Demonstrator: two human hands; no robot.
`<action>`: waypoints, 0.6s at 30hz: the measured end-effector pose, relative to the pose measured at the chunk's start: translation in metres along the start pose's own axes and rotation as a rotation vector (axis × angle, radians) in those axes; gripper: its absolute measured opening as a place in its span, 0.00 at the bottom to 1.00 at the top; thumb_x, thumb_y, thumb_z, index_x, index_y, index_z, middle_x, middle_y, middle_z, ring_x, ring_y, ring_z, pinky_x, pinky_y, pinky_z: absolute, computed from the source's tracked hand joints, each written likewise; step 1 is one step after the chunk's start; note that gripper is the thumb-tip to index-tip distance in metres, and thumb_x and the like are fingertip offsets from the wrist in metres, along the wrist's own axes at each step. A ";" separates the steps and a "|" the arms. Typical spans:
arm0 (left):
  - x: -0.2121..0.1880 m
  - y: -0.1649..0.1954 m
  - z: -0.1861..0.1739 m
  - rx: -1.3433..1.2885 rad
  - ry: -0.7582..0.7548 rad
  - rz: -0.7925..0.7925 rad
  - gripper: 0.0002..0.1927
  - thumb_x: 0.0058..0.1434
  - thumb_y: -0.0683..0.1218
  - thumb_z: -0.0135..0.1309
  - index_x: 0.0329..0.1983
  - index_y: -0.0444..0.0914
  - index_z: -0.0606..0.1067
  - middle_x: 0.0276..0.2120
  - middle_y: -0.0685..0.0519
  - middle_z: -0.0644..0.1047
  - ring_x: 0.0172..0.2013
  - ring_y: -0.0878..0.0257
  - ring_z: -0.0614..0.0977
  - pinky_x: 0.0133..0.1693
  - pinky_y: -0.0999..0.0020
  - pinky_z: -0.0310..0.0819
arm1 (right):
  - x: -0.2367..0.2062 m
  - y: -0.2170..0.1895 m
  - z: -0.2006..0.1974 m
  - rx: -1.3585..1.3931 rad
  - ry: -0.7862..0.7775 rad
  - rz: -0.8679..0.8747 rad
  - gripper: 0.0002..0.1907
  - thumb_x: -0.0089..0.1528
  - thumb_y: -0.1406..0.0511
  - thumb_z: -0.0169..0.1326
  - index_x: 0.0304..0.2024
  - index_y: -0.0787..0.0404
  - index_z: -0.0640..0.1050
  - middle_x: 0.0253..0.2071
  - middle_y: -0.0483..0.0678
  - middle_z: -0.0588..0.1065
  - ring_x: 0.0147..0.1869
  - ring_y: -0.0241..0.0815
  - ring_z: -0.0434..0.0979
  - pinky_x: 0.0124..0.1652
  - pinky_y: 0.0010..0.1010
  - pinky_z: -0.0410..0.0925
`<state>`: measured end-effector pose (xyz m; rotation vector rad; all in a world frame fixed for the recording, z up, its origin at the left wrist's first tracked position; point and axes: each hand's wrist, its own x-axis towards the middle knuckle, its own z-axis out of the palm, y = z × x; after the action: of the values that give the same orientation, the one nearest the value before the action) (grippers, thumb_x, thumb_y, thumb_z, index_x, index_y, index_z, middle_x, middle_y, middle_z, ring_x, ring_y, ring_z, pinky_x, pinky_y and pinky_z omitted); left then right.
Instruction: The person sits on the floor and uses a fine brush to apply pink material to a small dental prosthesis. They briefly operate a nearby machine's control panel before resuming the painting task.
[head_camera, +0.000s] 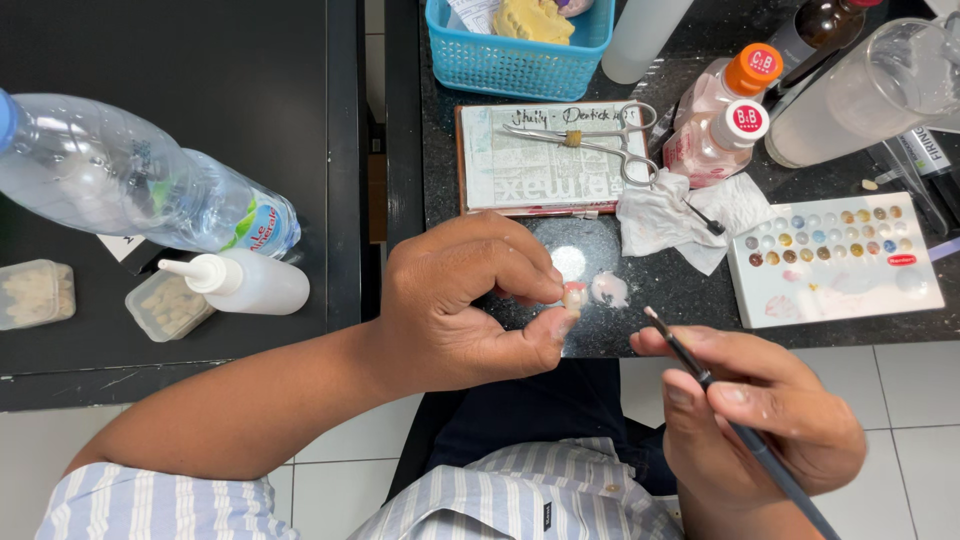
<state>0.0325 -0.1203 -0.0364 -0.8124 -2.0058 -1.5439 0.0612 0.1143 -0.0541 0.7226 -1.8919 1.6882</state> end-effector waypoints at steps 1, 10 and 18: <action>0.000 0.001 0.000 0.008 0.006 0.001 0.10 0.58 0.39 0.69 0.36 0.36 0.77 0.37 0.50 0.81 0.35 0.66 0.84 0.36 0.76 0.81 | -0.001 -0.003 0.000 -0.003 -0.010 -0.004 0.16 0.64 0.75 0.59 0.49 0.57 0.69 0.48 0.60 0.77 0.48 0.50 0.86 0.49 0.37 0.83; -0.001 0.001 0.001 0.020 0.008 0.033 0.10 0.59 0.39 0.70 0.36 0.37 0.77 0.36 0.50 0.81 0.35 0.66 0.85 0.35 0.76 0.81 | 0.003 -0.012 0.014 0.035 -0.181 -0.002 0.19 0.59 0.78 0.59 0.47 0.55 0.70 0.51 0.60 0.73 0.57 0.52 0.82 0.54 0.34 0.80; -0.002 0.001 0.000 0.021 0.014 0.057 0.10 0.59 0.39 0.69 0.38 0.36 0.77 0.37 0.49 0.80 0.35 0.66 0.84 0.37 0.76 0.82 | -0.003 -0.003 0.014 0.010 -0.238 -0.050 0.18 0.60 0.79 0.58 0.47 0.57 0.72 0.52 0.59 0.72 0.57 0.51 0.82 0.55 0.33 0.79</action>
<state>0.0350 -0.1205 -0.0374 -0.8411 -1.9690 -1.4902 0.0649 0.0999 -0.0551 1.0049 -2.0063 1.6427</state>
